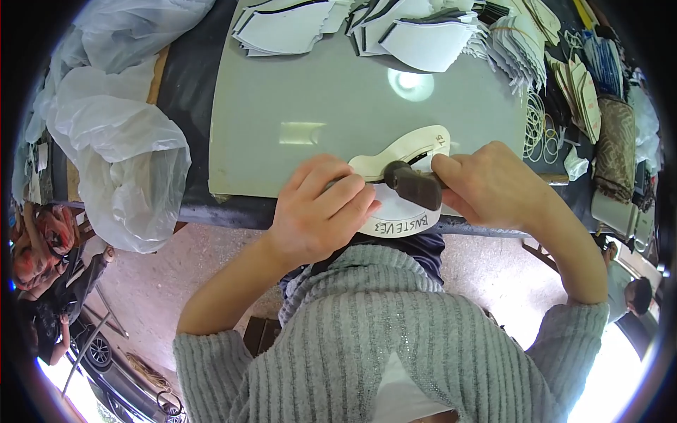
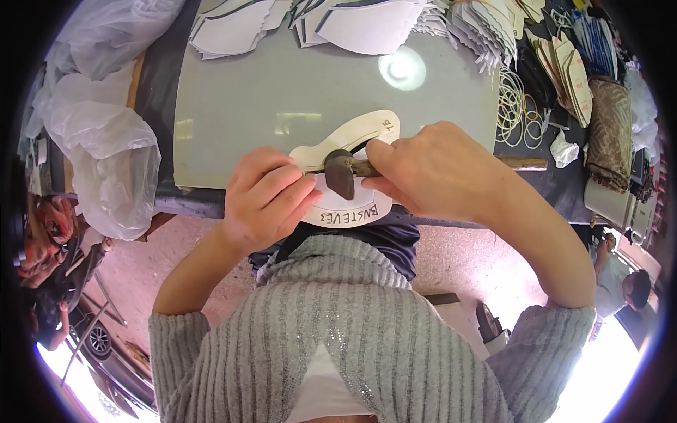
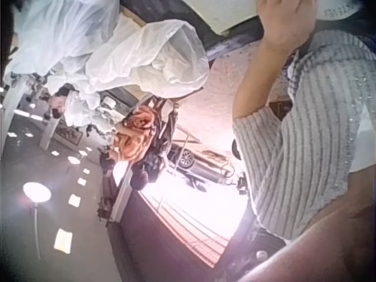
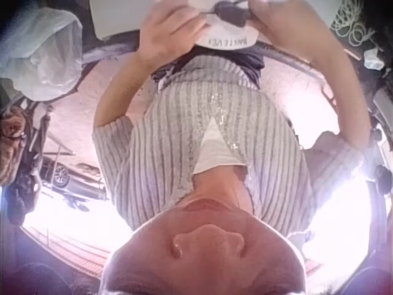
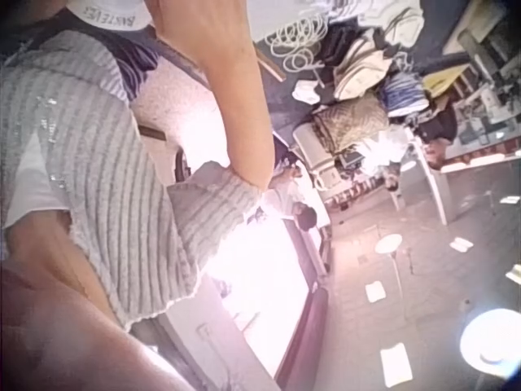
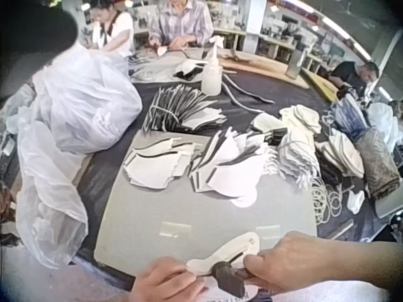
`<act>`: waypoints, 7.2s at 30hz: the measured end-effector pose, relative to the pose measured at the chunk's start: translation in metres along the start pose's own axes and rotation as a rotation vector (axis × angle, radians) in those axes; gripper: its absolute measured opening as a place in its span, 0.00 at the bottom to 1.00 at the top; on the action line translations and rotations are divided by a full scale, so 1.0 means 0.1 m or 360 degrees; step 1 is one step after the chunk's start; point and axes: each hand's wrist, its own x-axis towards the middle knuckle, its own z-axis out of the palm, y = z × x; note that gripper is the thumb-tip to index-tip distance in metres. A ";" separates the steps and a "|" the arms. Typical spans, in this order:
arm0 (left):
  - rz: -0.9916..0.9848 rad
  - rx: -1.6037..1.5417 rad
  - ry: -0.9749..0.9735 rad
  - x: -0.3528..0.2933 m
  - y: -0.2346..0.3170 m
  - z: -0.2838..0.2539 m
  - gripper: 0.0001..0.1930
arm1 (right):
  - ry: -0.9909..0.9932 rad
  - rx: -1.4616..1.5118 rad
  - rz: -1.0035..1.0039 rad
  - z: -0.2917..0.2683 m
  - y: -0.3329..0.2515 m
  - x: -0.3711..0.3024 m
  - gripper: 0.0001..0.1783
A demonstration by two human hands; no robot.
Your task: Hammering material onto shoe patterns or upper components.
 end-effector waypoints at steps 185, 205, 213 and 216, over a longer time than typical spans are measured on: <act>-0.1052 0.1544 -0.0303 -0.05 -0.74 -1.35 0.12 | 0.1458 0.2794 0.0816 0.73 0.51 0.05 0.19; -0.1220 0.0514 0.0500 0.39 -2.11 -1.00 0.15 | 0.1429 0.3082 0.0425 0.76 0.48 0.10 0.10; -0.1113 0.1075 0.0115 0.51 -2.00 -0.89 0.12 | 0.1519 0.3017 0.0566 0.65 0.32 0.07 0.09; -0.1044 0.1272 -0.0017 0.59 -2.03 -0.99 0.09 | 0.1460 0.2702 0.0896 0.53 0.16 0.09 0.09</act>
